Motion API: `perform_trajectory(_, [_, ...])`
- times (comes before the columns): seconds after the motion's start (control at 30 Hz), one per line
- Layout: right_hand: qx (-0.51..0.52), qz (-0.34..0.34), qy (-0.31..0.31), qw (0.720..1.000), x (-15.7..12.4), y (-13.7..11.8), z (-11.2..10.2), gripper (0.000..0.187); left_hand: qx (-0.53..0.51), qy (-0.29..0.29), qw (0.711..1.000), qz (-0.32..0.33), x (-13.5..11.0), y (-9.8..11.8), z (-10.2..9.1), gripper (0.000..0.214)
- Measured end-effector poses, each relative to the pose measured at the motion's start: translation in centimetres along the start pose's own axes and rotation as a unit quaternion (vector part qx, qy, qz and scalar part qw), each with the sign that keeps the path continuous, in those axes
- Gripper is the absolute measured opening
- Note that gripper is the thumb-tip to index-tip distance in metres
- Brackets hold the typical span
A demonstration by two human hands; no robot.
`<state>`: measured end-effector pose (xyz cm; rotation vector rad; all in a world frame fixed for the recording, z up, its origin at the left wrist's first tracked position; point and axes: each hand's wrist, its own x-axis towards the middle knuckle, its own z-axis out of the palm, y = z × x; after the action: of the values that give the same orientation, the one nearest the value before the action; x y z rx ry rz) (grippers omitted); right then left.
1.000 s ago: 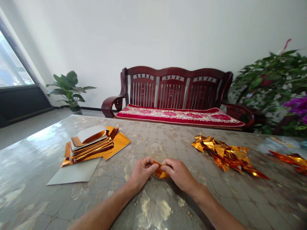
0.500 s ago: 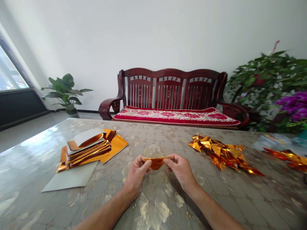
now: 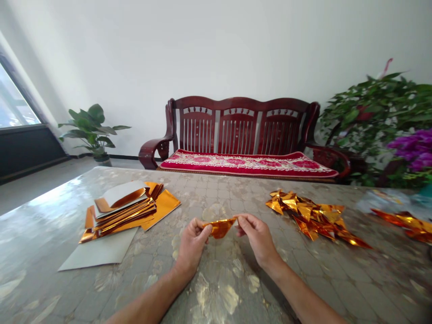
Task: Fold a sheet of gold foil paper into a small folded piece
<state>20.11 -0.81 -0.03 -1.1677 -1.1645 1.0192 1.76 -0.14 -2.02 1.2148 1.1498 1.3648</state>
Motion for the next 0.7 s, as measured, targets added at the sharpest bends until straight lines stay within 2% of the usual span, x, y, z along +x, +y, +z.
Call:
perform_trajectory(0.1, [0.041, 0.007, -0.032, 0.999, -0.2, -0.1, -0.2, 0.044, -0.006, -0.002, 1.0, -0.016, 0.1, 0.0, -0.2, 0.032])
perform_trajectory(0.23, [0.03, -0.006, -0.058, 0.998, -0.1, 0.0, -0.3, 0.036, -0.032, -0.021, 0.998, -0.042, 0.1, 0.0, -0.3, 0.035])
perform_trajectory(0.33, [0.049, 0.0, -0.054, 0.997, 0.1, 0.3, -0.4, 0.035, -0.065, -0.032, 0.995, -0.063, 0.1, -0.1, -0.3, 0.038])
perform_trajectory(0.53, [0.07, 0.06, -0.012, 0.996, 0.3, 0.9, -0.7, 0.042, -0.128, -0.054, 0.985, -0.106, 0.1, 0.1, -0.3, 0.045])
perform_trajectory(0.7, [0.095, 0.06, -0.071, 0.991, 0.3, 1.0, -0.7, 0.049, -0.15, -0.062, 0.979, -0.125, 0.1, 0.0, -0.2, 0.047])
